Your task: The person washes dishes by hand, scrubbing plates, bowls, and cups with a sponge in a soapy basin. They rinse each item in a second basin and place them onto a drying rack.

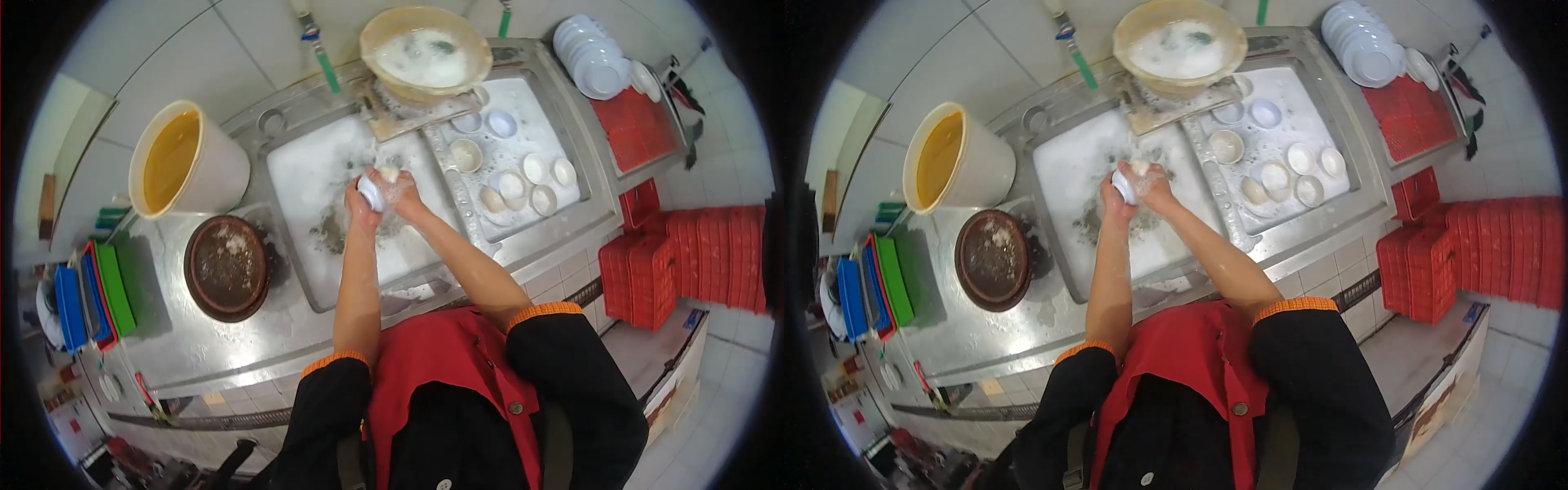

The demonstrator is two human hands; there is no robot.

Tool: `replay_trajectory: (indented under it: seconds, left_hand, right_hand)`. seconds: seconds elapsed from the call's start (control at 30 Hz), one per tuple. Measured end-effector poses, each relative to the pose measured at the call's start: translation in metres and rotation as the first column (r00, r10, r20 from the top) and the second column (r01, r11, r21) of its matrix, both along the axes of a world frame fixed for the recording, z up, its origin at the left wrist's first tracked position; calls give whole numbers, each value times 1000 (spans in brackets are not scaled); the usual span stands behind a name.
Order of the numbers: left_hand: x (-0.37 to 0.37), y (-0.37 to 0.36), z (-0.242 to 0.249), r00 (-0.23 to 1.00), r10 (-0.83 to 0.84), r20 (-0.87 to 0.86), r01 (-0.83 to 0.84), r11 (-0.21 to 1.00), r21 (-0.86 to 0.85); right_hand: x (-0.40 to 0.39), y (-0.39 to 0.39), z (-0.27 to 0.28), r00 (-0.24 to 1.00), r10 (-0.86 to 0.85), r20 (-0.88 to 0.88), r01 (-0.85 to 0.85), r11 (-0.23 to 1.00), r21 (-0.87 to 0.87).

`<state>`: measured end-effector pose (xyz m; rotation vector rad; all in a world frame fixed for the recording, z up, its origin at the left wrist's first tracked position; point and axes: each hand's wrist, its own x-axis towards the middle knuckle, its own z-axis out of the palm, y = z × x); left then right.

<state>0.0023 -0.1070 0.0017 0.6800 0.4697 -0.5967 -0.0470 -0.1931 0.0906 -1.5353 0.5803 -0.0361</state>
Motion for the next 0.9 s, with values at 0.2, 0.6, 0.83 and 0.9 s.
replay_trajectory:
  seconds: [0.2, 0.6, 0.83, 0.9]
  left_hand:
    - [-31, -18, -9, 946, -319, 67, 261, 865, 428]
    - [-14, 116, -171, 241, -727, -643, 324, -564, 759]
    - [-65, 88, -187, 98, -754, -650, 330, -591, 736]
    - [-78, 87, -186, 88, -763, -640, 350, -578, 737]
  right_hand:
    - [-30, -61, -47, 914, -385, -128, 221, 737, -639]
    - [-68, -303, -34, 942, -324, 82, 37, -140, -989]
    - [110, -198, 104, 934, 171, 312, 274, 214, -938]
    - [153, -191, 79, 933, 306, 190, 167, 101, -981]
